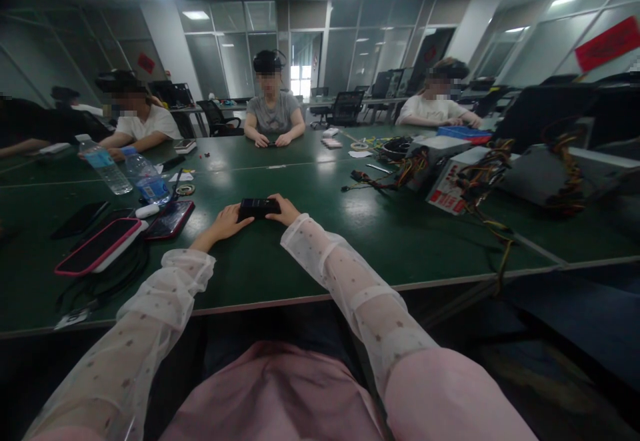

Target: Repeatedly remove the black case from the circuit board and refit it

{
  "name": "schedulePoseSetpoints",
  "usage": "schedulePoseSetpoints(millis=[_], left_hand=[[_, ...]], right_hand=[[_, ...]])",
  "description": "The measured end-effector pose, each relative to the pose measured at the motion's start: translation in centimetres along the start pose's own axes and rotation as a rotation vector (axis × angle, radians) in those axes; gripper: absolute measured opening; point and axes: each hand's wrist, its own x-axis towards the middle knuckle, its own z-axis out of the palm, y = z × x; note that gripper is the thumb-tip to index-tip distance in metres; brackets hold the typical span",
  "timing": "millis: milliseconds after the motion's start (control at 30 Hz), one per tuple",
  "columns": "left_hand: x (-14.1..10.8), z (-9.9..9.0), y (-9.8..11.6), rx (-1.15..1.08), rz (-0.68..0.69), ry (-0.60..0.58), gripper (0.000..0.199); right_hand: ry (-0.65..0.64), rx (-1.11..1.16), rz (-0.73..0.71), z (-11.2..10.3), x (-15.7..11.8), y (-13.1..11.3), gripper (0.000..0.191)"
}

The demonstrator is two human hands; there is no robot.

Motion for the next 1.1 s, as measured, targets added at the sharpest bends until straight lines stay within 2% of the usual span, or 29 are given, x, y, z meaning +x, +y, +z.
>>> schedulePoseSetpoints(millis=[1100], left_hand=[[-0.08,-0.18,0.17,0.009,-0.005,-0.022,0.078]], right_hand=[[0.028,0.018,-0.013,0.03,-0.14,-0.35,0.059]])
